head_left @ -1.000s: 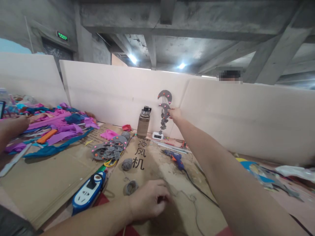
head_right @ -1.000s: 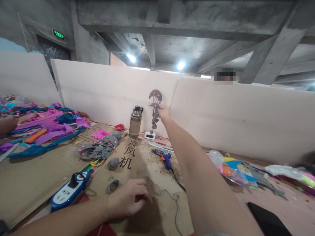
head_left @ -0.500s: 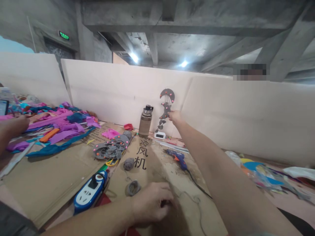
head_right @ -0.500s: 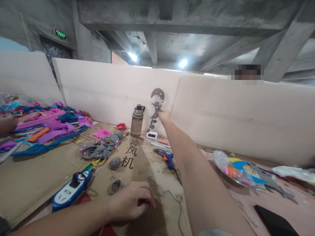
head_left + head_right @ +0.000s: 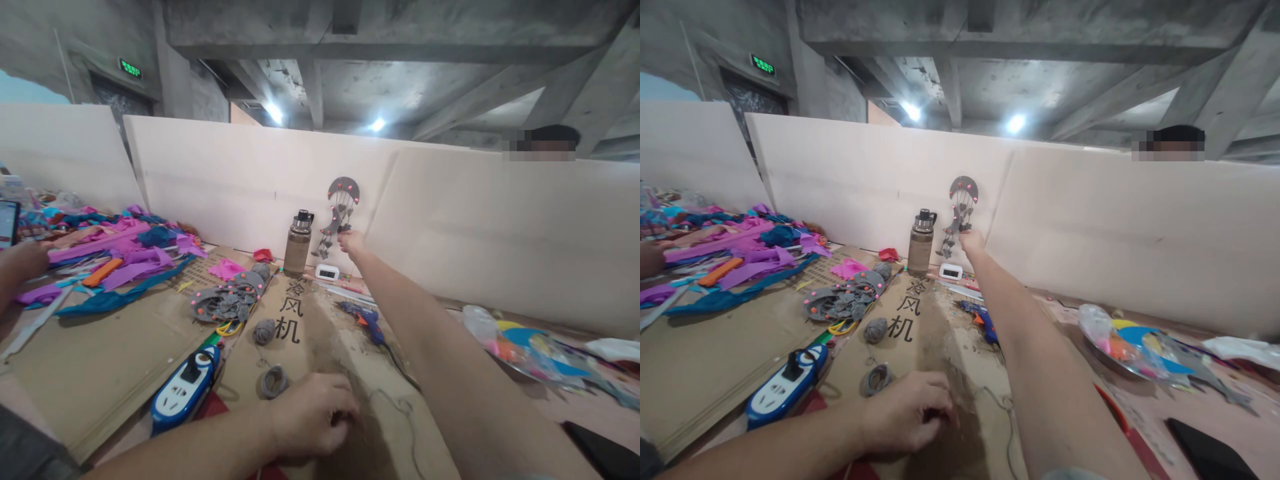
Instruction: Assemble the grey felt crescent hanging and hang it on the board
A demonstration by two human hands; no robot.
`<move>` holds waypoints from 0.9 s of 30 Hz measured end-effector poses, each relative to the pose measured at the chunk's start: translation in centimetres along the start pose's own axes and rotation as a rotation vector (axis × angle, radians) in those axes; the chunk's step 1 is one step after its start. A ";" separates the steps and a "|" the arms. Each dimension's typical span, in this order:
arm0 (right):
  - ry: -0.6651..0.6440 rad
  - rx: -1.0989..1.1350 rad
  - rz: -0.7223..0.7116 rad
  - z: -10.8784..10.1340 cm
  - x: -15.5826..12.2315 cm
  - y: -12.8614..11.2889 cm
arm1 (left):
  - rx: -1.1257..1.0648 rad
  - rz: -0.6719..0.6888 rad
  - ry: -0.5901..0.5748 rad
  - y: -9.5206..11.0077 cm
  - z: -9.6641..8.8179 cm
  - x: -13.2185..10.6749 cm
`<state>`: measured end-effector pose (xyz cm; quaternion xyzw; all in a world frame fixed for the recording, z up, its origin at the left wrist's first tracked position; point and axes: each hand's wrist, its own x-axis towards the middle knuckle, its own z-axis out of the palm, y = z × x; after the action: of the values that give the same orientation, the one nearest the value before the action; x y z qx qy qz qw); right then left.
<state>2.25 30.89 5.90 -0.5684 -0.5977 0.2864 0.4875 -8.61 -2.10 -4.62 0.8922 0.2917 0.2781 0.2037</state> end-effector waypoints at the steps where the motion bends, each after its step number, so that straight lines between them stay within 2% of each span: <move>1: -0.004 -0.006 0.012 0.1 -0.3 0.3 | -0.004 0.003 0.001 0.0 0.0 0.0; 7: -0.083 -0.068 0.070 0.2 -3.2 1.7 | -0.066 -0.014 0.038 0.0 -0.2 0.0; 13: -0.208 -0.144 0.045 -1.0 -7.7 2.0 | -0.070 -0.027 0.088 0.0 -0.7 0.2; 19: -0.309 -0.169 -0.090 -3.5 -14.3 2.1 | -0.020 -0.105 0.221 0.7 -1.9 0.6; 23: -0.323 -0.098 -0.193 -4.9 -19.4 2.5 | 0.011 -0.156 0.285 1.1 -2.6 0.7; 27: -0.352 0.024 -0.208 -5.3 -24.1 3.1 | -0.013 -0.207 0.356 1.7 -2.9 1.0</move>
<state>5.41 7.28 -1.11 -0.4388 -0.7257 0.3364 0.4094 -9.05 -2.18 -1.09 0.7930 0.4113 0.4110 0.1820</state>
